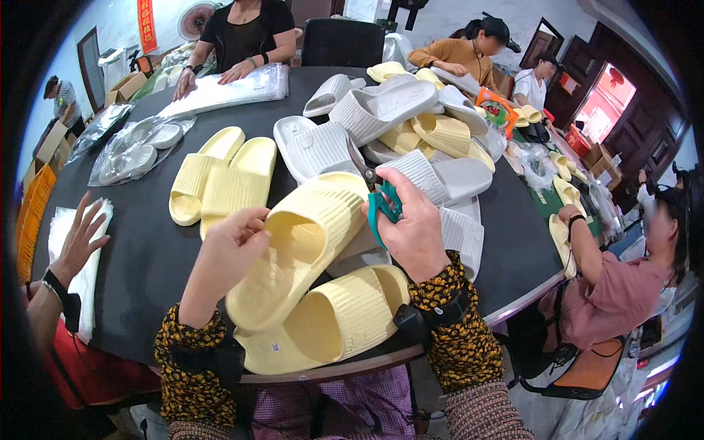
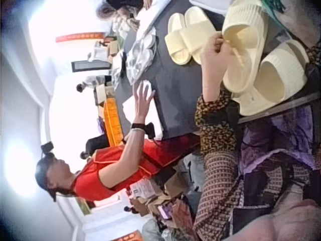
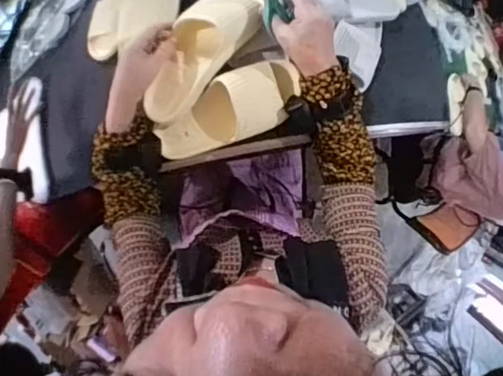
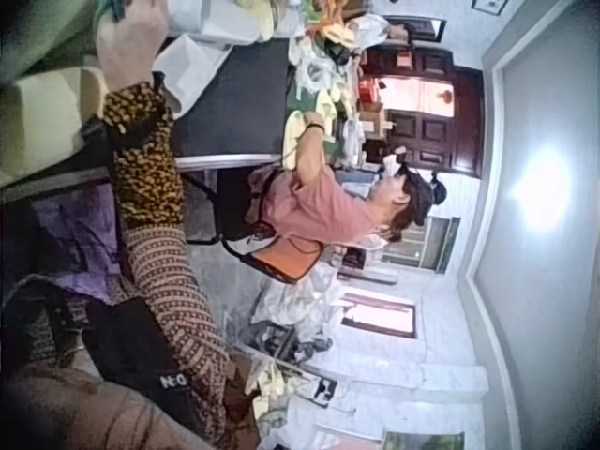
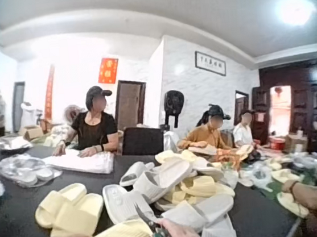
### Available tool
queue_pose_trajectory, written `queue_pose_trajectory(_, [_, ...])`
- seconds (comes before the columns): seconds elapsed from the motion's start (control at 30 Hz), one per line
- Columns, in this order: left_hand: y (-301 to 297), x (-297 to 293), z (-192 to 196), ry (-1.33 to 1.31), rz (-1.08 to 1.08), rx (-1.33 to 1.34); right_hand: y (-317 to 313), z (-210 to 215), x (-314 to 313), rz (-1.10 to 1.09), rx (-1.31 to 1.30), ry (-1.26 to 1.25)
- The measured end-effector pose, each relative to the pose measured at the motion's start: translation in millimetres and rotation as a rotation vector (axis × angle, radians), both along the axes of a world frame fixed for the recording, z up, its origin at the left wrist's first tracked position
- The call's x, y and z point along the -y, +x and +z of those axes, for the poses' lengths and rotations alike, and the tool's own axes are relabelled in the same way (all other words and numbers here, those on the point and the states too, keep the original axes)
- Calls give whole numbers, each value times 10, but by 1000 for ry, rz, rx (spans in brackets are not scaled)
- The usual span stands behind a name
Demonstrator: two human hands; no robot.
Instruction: Trim excess material or threads from mass-produced plastic sandals using a pair of scissors.
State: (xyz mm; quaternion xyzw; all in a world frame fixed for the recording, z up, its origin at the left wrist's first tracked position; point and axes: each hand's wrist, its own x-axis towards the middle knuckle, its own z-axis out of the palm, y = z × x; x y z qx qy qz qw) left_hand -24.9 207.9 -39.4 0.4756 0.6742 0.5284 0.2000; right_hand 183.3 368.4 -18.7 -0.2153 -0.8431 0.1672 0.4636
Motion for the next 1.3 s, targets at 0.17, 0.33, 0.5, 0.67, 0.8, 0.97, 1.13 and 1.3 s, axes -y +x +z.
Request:
queue_pose_trajectory(0.17, [23,30,26,-55,-54,53,-40,-28,-10,-4,-32,21])
queue_pose_trajectory(0.33, [51,3,-30,-35,-104,34,-1,-5,3,-26,-40,-130])
queue_pose_trajectory(0.5, [96,63,83,-138,-120,19,-10,-79,-42,-3,-92,-94])
queue_pose_trajectory(0.67, [146,47,179,-148,-84,-43,29,-56,-80,-4,-129,-167])
queue_pose_trajectory(0.8, [40,104,74,17,47,-245,-47,-72,-90,1,-200,-126])
queue_pose_trajectory(0.97, [421,463,444,-21,-49,-612,10,-37,-99,-20,-259,-89])
queue_pose_trajectory(1.13, [914,484,558,-161,-283,-848,116,27,-83,34,-247,-120])
queue_pose_trajectory(1.3, [1040,220,471,-95,-207,-966,187,48,-65,53,-284,-139])
